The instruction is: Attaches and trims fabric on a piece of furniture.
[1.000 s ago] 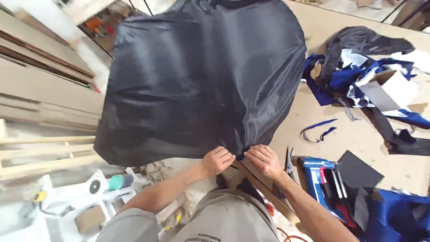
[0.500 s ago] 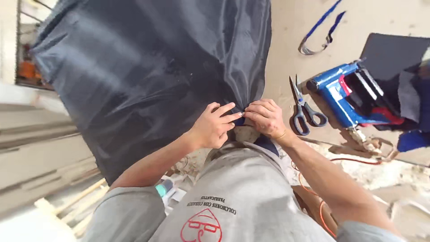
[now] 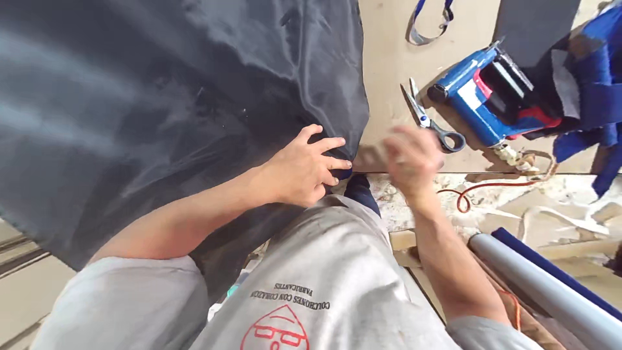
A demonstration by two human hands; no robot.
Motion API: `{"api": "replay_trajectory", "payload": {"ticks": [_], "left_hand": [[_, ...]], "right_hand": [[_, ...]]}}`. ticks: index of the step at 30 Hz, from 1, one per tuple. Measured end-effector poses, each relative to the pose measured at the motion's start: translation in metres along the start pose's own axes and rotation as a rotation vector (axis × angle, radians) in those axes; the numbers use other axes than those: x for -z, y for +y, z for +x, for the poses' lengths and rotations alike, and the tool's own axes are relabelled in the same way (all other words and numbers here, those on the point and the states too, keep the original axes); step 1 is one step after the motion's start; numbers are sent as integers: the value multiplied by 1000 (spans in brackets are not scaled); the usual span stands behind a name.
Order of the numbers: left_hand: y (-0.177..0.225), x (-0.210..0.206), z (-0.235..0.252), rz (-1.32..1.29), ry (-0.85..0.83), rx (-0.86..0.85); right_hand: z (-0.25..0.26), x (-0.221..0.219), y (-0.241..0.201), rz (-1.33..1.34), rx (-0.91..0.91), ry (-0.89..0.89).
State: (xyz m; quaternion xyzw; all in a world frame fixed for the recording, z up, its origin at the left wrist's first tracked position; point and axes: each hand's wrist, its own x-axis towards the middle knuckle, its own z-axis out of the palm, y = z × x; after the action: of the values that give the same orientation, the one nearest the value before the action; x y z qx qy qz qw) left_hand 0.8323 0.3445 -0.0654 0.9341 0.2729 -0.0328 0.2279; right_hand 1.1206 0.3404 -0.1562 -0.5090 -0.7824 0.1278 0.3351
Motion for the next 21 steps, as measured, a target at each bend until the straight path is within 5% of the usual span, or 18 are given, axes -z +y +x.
{"api": "replay_trajectory", "payload": {"ticks": [4, 10, 15, 18, 21], "left_hand": [[-2, 2, 0, 3, -5, -3], [-8, 2, 2, -12, -5, -36], [-11, 1, 1, -45, -5, -29], [-13, -1, 0, -88, -1, -50], [-15, -1, 1, -101, -2, -47]], "right_hand": [[17, 73, 79, -376, -542, -274], [73, 74, 111, -420, -573, -476], [68, 139, 48, -502, -707, -469], [23, 163, -39, -248, -615, -443], [-13, 141, -117, -7, -530, -399]]}}
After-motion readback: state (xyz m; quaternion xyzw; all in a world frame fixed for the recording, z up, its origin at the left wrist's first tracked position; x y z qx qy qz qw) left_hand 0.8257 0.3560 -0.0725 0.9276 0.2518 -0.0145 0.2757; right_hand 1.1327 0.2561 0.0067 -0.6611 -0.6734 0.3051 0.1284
